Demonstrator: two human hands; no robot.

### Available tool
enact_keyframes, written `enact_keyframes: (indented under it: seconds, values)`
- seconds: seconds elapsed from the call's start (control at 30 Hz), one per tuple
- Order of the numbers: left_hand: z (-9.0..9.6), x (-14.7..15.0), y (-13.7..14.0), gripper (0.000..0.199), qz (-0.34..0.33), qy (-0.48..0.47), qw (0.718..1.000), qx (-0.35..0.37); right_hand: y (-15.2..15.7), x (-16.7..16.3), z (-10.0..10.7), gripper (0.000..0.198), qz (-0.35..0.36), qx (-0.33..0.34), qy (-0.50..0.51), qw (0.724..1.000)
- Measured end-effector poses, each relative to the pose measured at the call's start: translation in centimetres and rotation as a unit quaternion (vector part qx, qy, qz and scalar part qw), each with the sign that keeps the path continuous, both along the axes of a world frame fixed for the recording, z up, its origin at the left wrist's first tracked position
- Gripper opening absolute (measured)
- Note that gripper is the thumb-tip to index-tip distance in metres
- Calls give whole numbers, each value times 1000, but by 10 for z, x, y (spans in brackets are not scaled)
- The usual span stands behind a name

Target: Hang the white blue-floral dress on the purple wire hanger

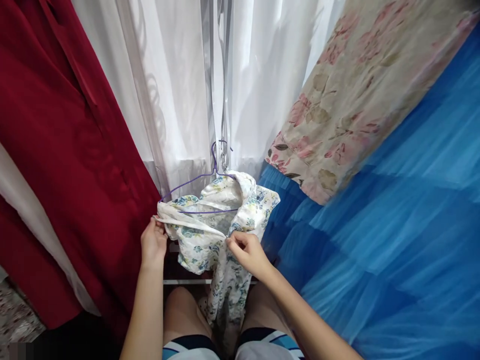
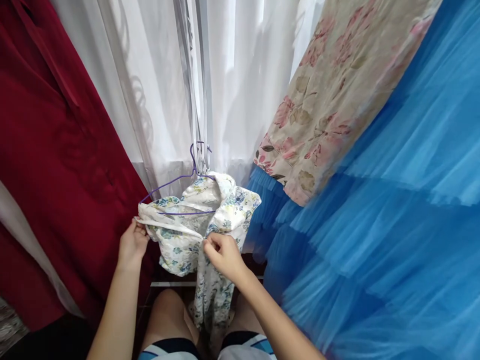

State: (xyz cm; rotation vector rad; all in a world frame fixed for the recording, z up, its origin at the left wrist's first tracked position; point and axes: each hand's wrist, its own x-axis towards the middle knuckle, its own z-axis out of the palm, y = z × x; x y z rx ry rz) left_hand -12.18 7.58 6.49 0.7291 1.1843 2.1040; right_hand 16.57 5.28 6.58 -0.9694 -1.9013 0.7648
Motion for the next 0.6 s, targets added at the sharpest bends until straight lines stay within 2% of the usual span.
enact_keyframes:
  seconds: [0.07, 0.13, 0.23, 0.33, 0.43, 0.5, 0.57, 0.6]
  values:
    - [-17, 13, -10, 33, -61, 49, 996, -45, 11, 16, -22, 35, -37, -39, 12, 998]
    - [-26, 22, -20, 32, -117, 111, 984, -81, 20, 36, -45, 35, -74, -60, 8, 995]
    - [-27, 32, -32, 26, -205, 196, 952, -115, 26, 62, -75, 34, -101, -80, -17, 992]
    - [-18, 51, -44, 29, -289, 230, 923, -105, 17, 73, -95, 34, -91, -106, -50, 989]
    - [-7, 88, -60, 30, -363, 227, 903, -35, -3, 67, -94, 30, -81, -100, -58, 990]
    - [-1, 117, -74, 28, -410, 225, 884, 15, -18, 58, -83, 32, -51, -107, -4, 993]
    - [7, 144, -88, 28, -451, 241, 858, 44, -30, 48, -69, 44, -6, -180, 97, 979]
    - [11, 155, -94, 28, -472, 261, 840, 50, -35, 44, -62, 51, 18, -239, 151, 959]
